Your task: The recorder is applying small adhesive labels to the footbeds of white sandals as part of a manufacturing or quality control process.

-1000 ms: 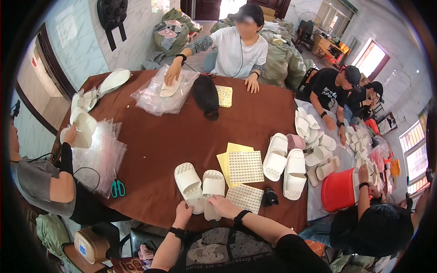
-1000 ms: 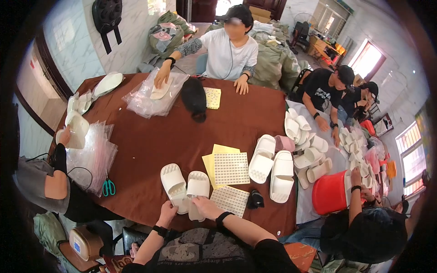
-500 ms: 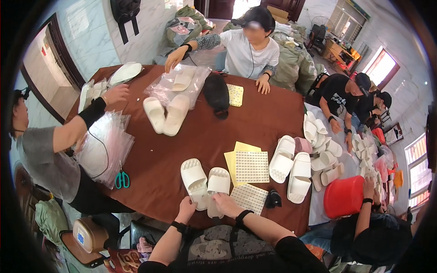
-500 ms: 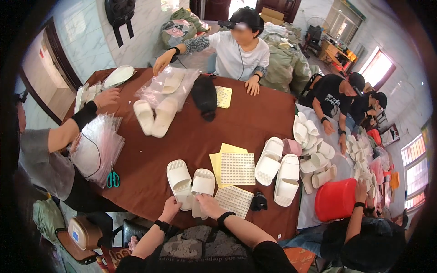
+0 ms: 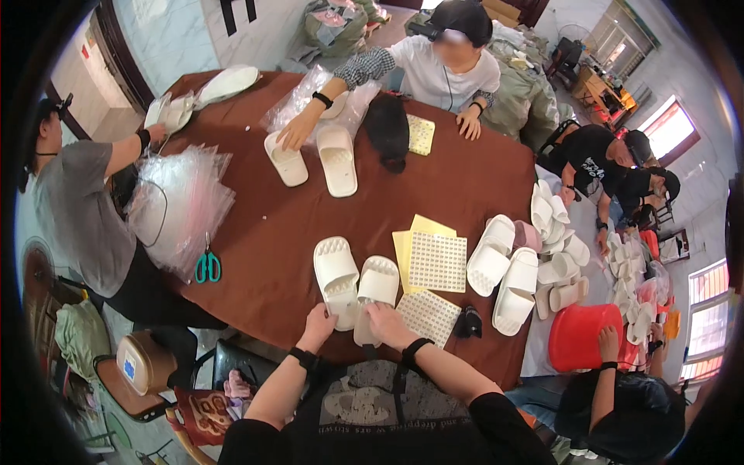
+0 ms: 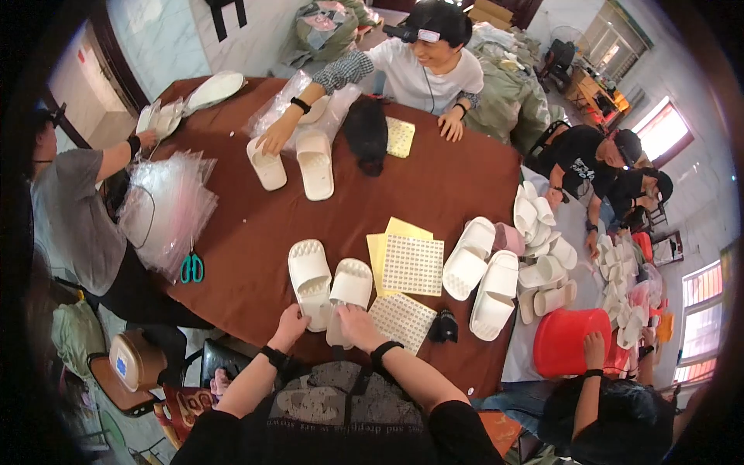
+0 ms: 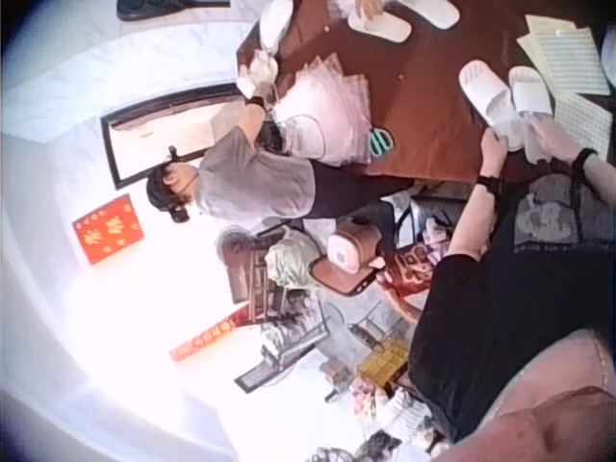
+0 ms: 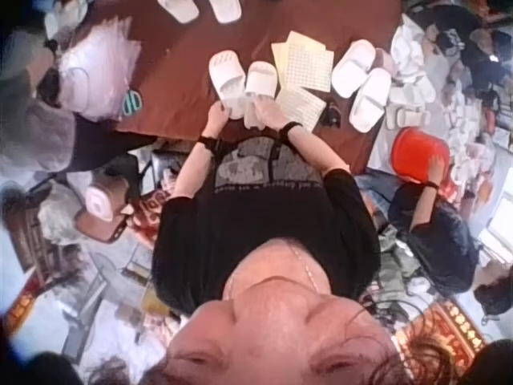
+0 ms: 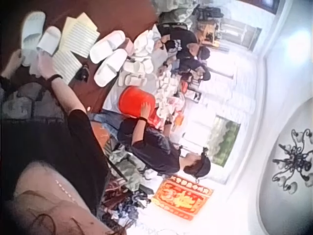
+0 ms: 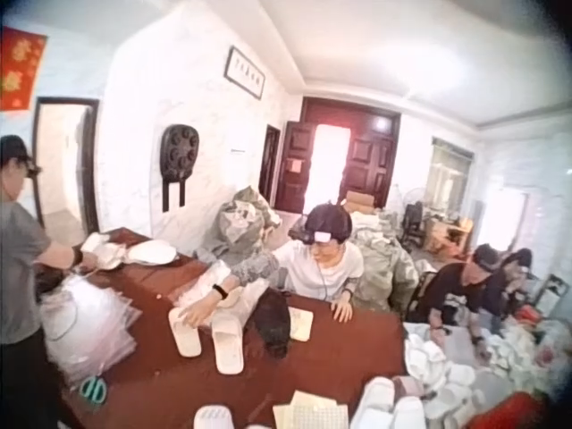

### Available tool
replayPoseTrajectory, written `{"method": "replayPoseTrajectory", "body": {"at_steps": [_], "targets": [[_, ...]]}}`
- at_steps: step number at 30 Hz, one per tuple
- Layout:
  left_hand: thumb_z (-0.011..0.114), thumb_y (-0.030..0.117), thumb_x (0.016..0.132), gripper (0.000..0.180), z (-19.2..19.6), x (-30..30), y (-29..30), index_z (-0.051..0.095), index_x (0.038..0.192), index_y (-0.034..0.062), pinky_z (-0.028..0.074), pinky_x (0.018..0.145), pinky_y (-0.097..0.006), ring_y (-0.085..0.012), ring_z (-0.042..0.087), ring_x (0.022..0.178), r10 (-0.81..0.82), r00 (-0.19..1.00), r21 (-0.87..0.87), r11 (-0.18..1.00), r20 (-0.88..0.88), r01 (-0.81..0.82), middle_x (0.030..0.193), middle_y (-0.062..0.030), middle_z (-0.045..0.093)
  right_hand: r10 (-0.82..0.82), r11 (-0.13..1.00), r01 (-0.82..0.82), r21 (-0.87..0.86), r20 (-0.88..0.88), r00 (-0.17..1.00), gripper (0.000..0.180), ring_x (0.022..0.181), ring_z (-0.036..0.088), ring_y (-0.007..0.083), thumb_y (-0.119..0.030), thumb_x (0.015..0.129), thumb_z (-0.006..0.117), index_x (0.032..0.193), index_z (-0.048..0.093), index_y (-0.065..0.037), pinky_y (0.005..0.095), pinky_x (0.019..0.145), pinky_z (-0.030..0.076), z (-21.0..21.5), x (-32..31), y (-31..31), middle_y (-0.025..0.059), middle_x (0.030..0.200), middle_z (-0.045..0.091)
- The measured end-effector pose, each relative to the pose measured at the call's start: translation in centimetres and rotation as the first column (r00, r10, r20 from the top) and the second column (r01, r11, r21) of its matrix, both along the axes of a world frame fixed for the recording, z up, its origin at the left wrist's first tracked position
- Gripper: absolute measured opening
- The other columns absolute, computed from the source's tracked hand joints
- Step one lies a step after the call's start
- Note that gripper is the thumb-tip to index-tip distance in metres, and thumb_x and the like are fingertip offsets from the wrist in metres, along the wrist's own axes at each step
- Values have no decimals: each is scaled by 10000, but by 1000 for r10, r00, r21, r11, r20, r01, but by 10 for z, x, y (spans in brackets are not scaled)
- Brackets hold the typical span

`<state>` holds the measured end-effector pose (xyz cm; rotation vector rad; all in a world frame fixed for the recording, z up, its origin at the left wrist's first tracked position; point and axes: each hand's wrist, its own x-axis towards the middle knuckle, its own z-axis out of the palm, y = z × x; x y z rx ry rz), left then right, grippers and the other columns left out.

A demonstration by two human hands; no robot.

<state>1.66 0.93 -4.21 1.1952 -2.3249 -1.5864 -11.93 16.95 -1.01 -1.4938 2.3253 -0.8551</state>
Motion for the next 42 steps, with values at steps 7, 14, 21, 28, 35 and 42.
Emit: {"method": "replayPoseTrajectory", "body": {"at_steps": [7, 14, 21, 28, 35, 42], "targets": [[628, 184, 748, 305, 7, -3, 0, 579, 957, -33, 474, 779, -409, -363, 606, 889, -13, 999, 25, 1000, 37, 12, 903, -222, 629, -15, 999, 20, -31, 163, 986, 141, 874, 561, 344, -55, 824, 492, 962, 520, -47, 412, 762, 460, -6, -8, 7, 169, 921, 571], [637, 132, 742, 280, 3, 0, 3, 589, 954, -46, 485, 732, -353, -268, 631, 806, 14, 998, -14, 1000, 55, -13, 855, -176, 648, -34, 999, 41, -21, 271, 962, 186, 928, 549, 330, -27, 804, 505, 990, 503, -39, 403, 800, 457, -2, -5, 11, 160, 943, 552], [626, 178, 759, 290, 7, 0, 3, 563, 942, -38, 466, 779, -416, -372, 595, 898, 9, 999, 61, 998, 32, -11, 911, -227, 621, -26, 999, 37, -37, 263, 964, 211, 901, 556, 319, -2, 787, 506, 994, 499, -41, 390, 780, 468, 4, -3, 9, 155, 934, 549], [643, 136, 747, 275, 0, 0, 1, 584, 950, -40, 480, 731, -364, -286, 618, 814, 5, 999, -19, 1000, 34, -5, 861, -180, 636, -6, 1000, 12, -28, 201, 980, 226, 886, 562, 316, 9, 773, 506, 993, 500, -44, 387, 761, 474, 5, -3, 4, 146, 923, 554], [643, 153, 747, 294, 13, -2, 3, 586, 964, -37, 480, 741, -371, -296, 620, 832, 1, 998, -16, 1000, 60, 0, 879, -186, 639, -31, 1000, 31, 4, 207, 978, 199, 905, 557, 323, -13, 787, 501, 985, 490, -40, 403, 760, 470, 5, -2, 3, 152, 927, 558], [622, 174, 762, 287, 19, -1, 3, 552, 945, -36, 464, 771, -416, -376, 592, 903, -5, 998, 39, 999, 56, 3, 904, -220, 620, -21, 999, 16, 29, 166, 986, 204, 906, 550, 334, -23, 786, 501, 988, 484, -46, 419, 759, 462, 4, -2, 1, 156, 925, 559]]}}
